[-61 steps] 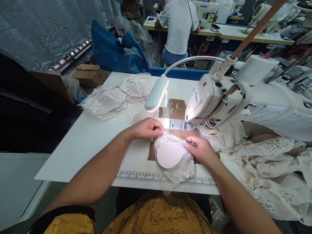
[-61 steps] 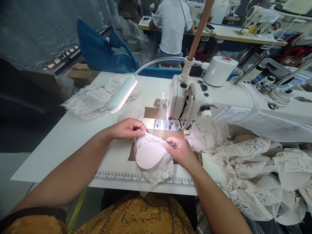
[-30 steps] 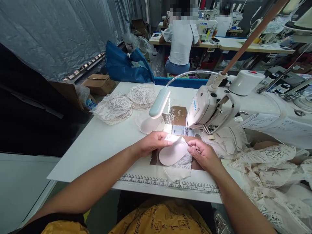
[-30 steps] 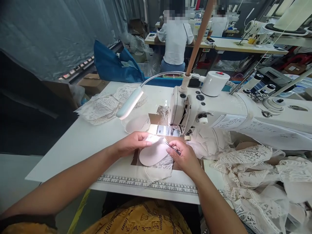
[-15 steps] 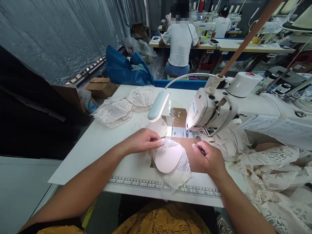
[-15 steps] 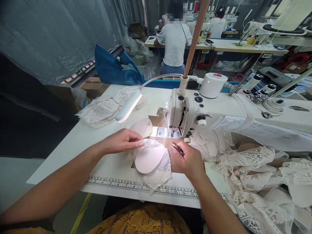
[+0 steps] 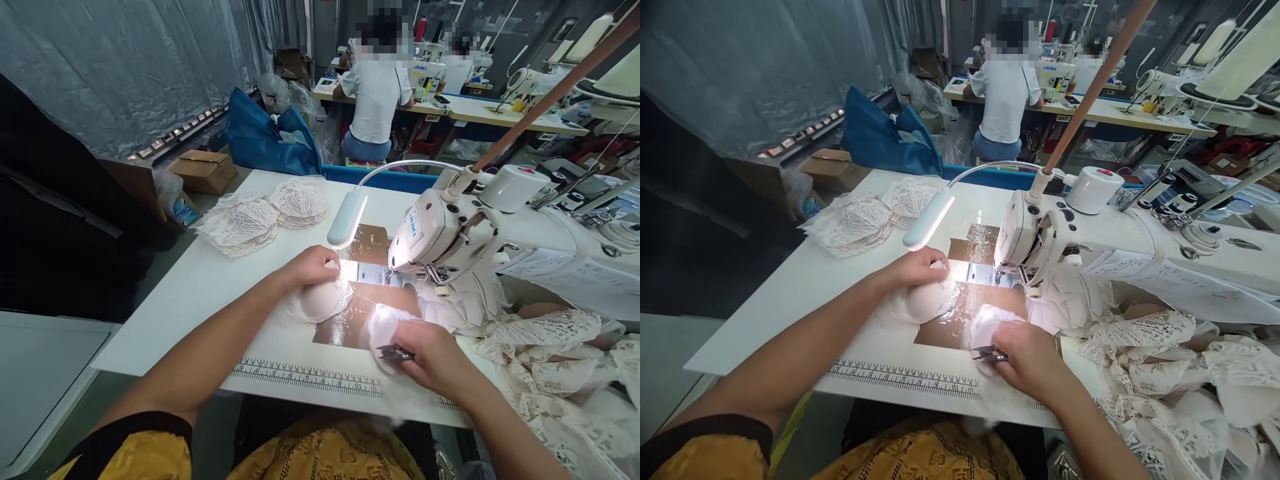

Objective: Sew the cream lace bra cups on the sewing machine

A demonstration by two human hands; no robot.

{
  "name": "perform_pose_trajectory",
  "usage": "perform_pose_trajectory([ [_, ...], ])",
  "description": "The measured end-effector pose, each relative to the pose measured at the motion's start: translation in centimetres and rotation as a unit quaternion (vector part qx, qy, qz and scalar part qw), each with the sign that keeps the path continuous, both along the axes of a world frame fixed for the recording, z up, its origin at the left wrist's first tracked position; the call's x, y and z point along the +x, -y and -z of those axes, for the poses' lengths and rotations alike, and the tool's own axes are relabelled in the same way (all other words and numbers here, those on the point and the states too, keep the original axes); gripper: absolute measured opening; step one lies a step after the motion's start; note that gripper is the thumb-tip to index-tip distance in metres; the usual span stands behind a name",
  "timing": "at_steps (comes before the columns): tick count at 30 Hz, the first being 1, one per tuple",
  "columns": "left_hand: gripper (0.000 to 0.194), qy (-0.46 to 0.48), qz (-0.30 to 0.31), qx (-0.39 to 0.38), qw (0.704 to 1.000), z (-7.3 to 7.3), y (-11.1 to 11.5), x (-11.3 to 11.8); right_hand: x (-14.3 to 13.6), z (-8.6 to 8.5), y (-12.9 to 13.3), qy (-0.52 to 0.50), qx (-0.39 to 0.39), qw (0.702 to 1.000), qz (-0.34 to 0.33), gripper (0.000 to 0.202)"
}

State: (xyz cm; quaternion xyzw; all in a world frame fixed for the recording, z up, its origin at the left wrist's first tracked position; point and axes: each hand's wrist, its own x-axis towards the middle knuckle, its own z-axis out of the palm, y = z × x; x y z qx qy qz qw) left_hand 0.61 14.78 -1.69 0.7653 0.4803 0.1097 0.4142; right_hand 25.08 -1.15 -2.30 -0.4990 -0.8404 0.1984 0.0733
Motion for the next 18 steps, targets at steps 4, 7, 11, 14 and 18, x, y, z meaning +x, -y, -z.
perform_pose_trajectory([
  [4,0.025,0.125,0.033,-0.085,0.988,-0.1,1.1,-0.6,2.2,-0.8,0.2,-0.058,-0.085,0.992,0.077,0.027],
  [7,0.025,0.188,0.052,-0.141,0.971,-0.2,1.3,-0.5,1.7,-1.5,-0.4,-0.141,-0.09,0.973,0.157,0.036],
  [11,0.026,0.235,0.078,-0.178,0.952,-0.2,1.8,0.1,-1.0,-1.8,-2.3,-0.239,-0.083,0.94,0.228,0.024],
  [14,0.026,0.249,0.104,-0.175,0.947,-0.1,2.0,0.2,-3.0,-1.2,-3.9,-0.288,-0.119,0.928,0.204,0.042],
  [18,0.025,0.235,0.136,-0.152,0.95,-0.2,1.9,-0.1,-4.3,0.0,-4.7,-0.307,-0.131,0.927,0.174,0.022],
])
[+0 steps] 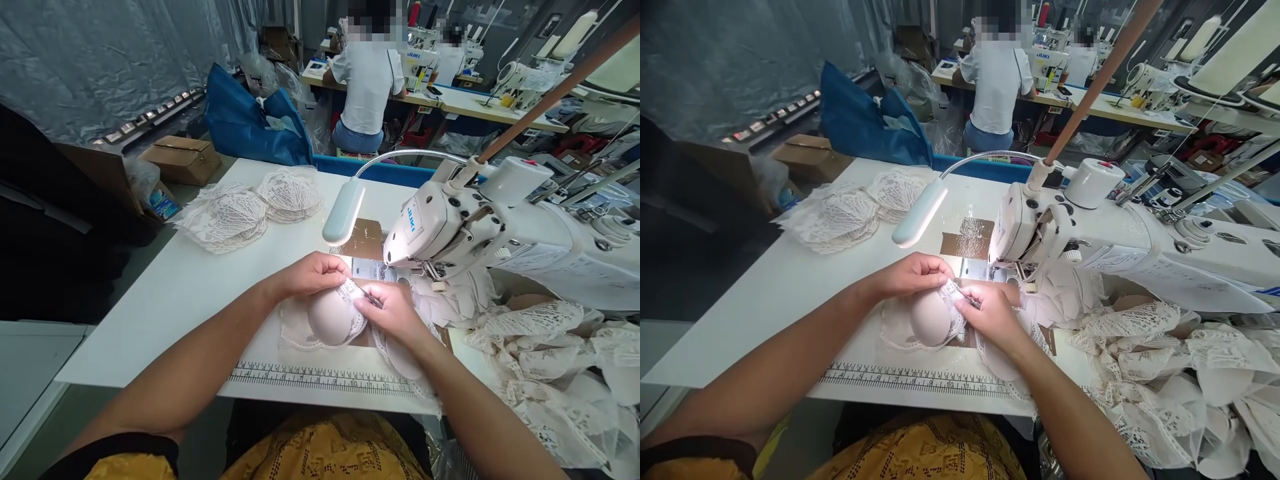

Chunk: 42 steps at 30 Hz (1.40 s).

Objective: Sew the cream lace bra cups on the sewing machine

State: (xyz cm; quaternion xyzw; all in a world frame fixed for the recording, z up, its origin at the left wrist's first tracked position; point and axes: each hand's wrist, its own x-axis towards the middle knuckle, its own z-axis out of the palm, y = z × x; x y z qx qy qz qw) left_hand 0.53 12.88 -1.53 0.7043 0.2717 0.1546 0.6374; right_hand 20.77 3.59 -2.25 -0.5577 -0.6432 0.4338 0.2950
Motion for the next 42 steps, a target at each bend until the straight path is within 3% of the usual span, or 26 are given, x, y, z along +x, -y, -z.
perform_pose_trajectory([
  [7,0.041,-0.086,-0.039,0.166,0.982,-0.3,0.9,0.8,0.6,1.1,0.4,-0.056,-0.028,0.998,0.014,0.023],
  [9,0.034,-0.088,-0.03,0.145,0.985,0.1,1.1,1.2,0.7,1.1,0.5,-0.062,-0.022,0.998,0.009,0.022],
  [13,0.028,-0.06,0.017,0.02,0.998,0.9,1.0,1.6,1.0,1.0,0.7,-0.074,-0.02,0.997,0.012,0.021],
  [18,0.027,-0.041,0.027,-0.073,0.996,0.6,1.1,1.7,2.1,1.0,0.7,-0.087,0.014,0.996,0.012,0.029],
  [22,0.027,-0.035,0.015,-0.088,0.995,0.3,1.3,1.8,2.7,0.8,0.7,-0.033,0.032,0.999,0.016,0.031],
  [32,0.032,-0.054,0.012,-0.098,0.994,0.3,1.4,2.0,1.7,0.3,0.7,-0.062,0.014,0.998,-0.003,0.022],
  [42,0.03,-0.058,0.01,-0.103,0.993,0.2,1.4,2.2,1.7,0.4,0.7,-0.061,0.026,0.998,0.024,0.015],
])
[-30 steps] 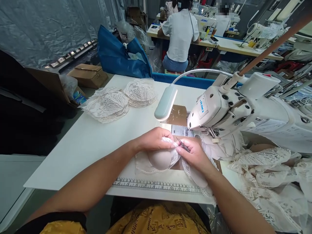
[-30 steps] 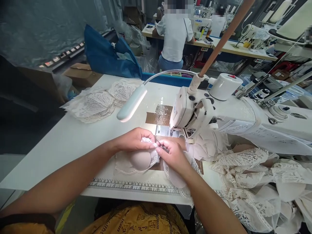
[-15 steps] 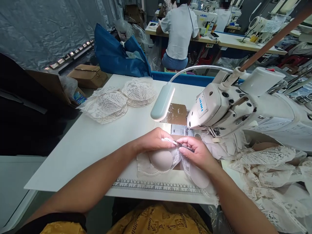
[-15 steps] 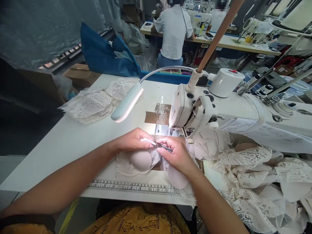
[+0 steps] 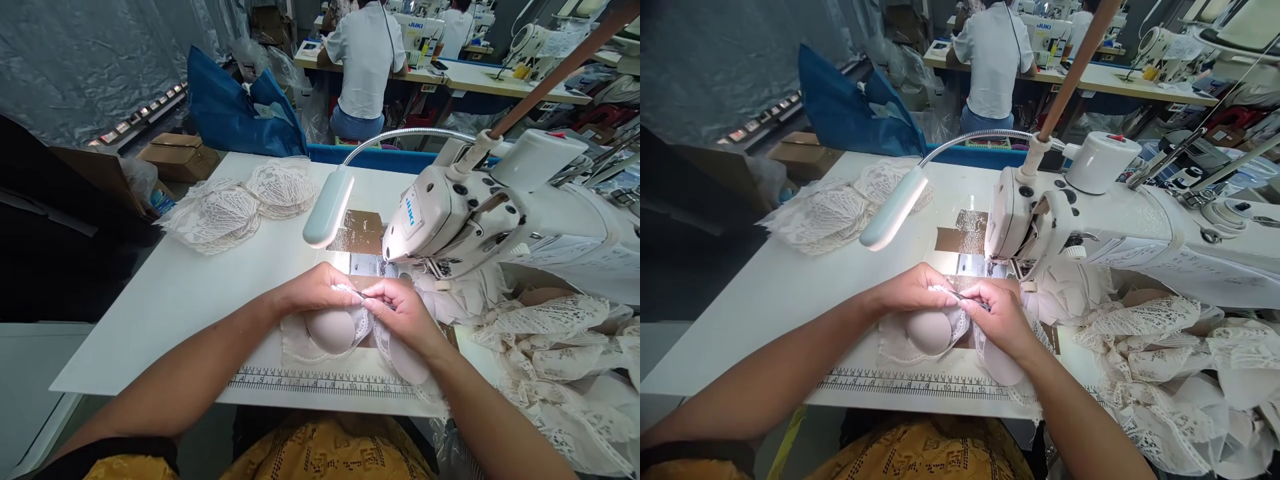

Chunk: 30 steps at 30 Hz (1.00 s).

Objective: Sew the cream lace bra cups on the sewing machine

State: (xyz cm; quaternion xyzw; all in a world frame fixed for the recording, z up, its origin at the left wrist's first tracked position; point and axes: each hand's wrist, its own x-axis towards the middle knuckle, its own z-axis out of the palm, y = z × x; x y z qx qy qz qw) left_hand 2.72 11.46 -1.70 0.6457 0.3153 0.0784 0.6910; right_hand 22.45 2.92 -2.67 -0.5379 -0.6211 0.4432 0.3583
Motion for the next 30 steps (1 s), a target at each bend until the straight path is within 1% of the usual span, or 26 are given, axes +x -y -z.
perform_pose_trajectory([
  [4,0.03,-0.007,-0.011,0.008,1.0,0.3,0.0,-0.1,0.5,0.2,0.0,-0.006,-0.013,1.0,-0.025,0.017],
  [8,0.034,0.0,-0.006,0.007,1.0,0.7,0.0,0.0,0.1,0.3,-0.2,-0.008,-0.014,0.999,-0.035,0.019],
  [11,0.036,-0.003,0.001,0.017,1.0,1.0,0.1,0.1,-0.5,0.3,-0.4,-0.005,-0.024,1.0,-0.017,0.018],
  [14,0.033,0.002,0.003,0.024,1.0,1.1,0.2,0.2,-0.8,0.5,-0.5,-0.017,-0.04,0.999,0.008,0.018],
  [18,0.024,0.009,0.006,0.033,0.999,1.0,0.3,0.4,-0.8,0.9,-0.4,-0.092,-0.061,0.993,0.046,0.022],
  [20,0.024,0.006,0.009,0.041,0.999,1.0,0.3,0.5,-0.8,0.9,-0.4,-0.13,-0.076,0.987,0.05,0.029],
  [21,0.024,0.008,0.014,0.041,0.999,0.9,0.2,0.4,-0.9,0.9,-0.5,-0.135,-0.09,0.986,0.042,0.035],
  [22,0.024,0.011,0.024,0.038,0.999,0.8,0.1,0.3,-0.9,0.8,-0.5,-0.124,-0.104,0.986,0.028,0.04],
  [23,0.023,0.014,0.042,0.035,0.998,0.7,-0.1,0.0,-0.9,0.6,-0.5,-0.099,-0.116,0.988,0.015,0.04],
  [24,0.023,0.013,0.067,0.031,0.997,0.6,-0.4,-0.3,-0.9,0.5,-0.5,-0.066,-0.121,0.99,0.009,0.035],
  [26,0.028,-0.006,0.119,0.029,0.992,0.2,-1.1,-1.4,-0.7,0.1,-0.5,0.004,-0.108,0.994,0.018,0.021],
  [27,0.031,-0.025,0.133,0.034,0.99,0.1,-1.5,-1.9,-0.6,0.0,-0.5,0.028,-0.096,0.995,0.022,0.019],
  [28,0.033,-0.043,0.131,0.043,0.989,-0.1,-1.8,-2.5,-0.4,-0.1,-0.4,0.043,-0.088,0.995,0.014,0.02],
  [30,0.032,-0.07,0.095,0.072,0.99,-0.4,-2.4,-3.5,-0.1,-0.1,-0.2,0.053,-0.09,0.994,-0.04,0.024],
])
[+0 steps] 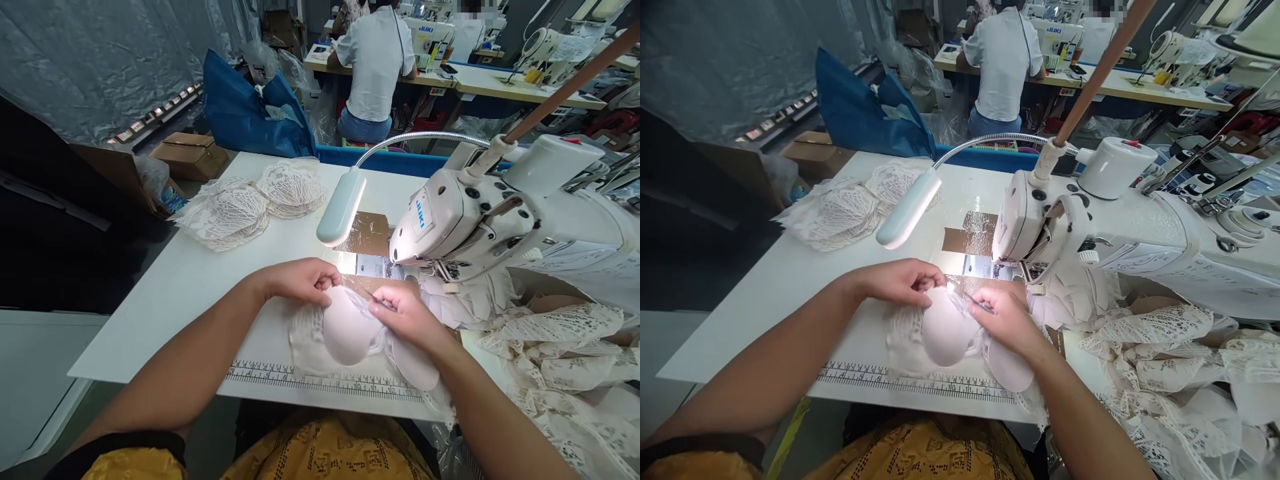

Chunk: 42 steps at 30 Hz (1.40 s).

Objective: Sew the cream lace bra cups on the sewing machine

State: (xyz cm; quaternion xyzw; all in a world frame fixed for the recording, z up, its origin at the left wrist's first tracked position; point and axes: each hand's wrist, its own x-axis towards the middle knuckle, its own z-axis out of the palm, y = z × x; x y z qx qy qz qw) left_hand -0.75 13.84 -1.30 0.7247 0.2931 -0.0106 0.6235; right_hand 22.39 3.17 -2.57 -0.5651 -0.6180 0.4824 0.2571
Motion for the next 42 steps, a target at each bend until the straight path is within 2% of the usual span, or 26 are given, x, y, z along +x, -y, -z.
perform_pose_trajectory([
  [2,0.029,0.002,-0.035,0.031,0.999,-0.3,-0.2,-0.5,0.1,0.2,0.1,-0.025,-0.023,0.999,-0.032,0.029],
  [6,0.028,0.027,-0.039,0.055,0.997,-0.8,0.3,-0.1,-0.3,1.0,0.0,-0.109,-0.044,0.991,0.059,0.035],
  [10,0.027,0.058,-0.046,0.061,0.995,-0.9,1.1,0.8,-0.9,1.3,-0.1,-0.067,0.012,0.996,0.057,0.028],
  [16,0.041,0.065,-0.077,0.079,0.992,0.2,1.9,1.9,-1.1,0.8,0.3,-0.059,0.047,0.995,0.071,0.024],
  [18,0.036,0.057,-0.073,0.056,0.994,0.4,2.0,2.2,-1.1,0.7,0.4,-0.068,0.053,0.994,0.072,0.023],
  [21,0.024,0.054,-0.05,-0.025,0.997,0.3,2.2,2.5,-0.9,0.8,0.4,-0.082,0.058,0.993,0.069,0.023],
  [25,0.024,0.068,-0.043,-0.111,0.991,0.2,2.3,2.6,0.0,1.4,0.2,-0.124,0.056,0.989,0.061,0.033],
  [29,0.025,0.085,-0.067,-0.127,0.986,0.2,2.3,2.6,1.0,1.3,0.0,-0.092,0.065,0.993,0.041,0.035],
  [35,0.026,0.095,-0.096,-0.142,0.981,0.2,2.4,2.8,0.7,0.9,0.0,-0.1,0.022,0.994,0.024,0.029],
  [42,0.034,0.082,-0.081,-0.159,0.98,0.2,2.5,3.0,-0.3,0.5,0.4,-0.076,0.07,0.994,0.037,0.022],
])
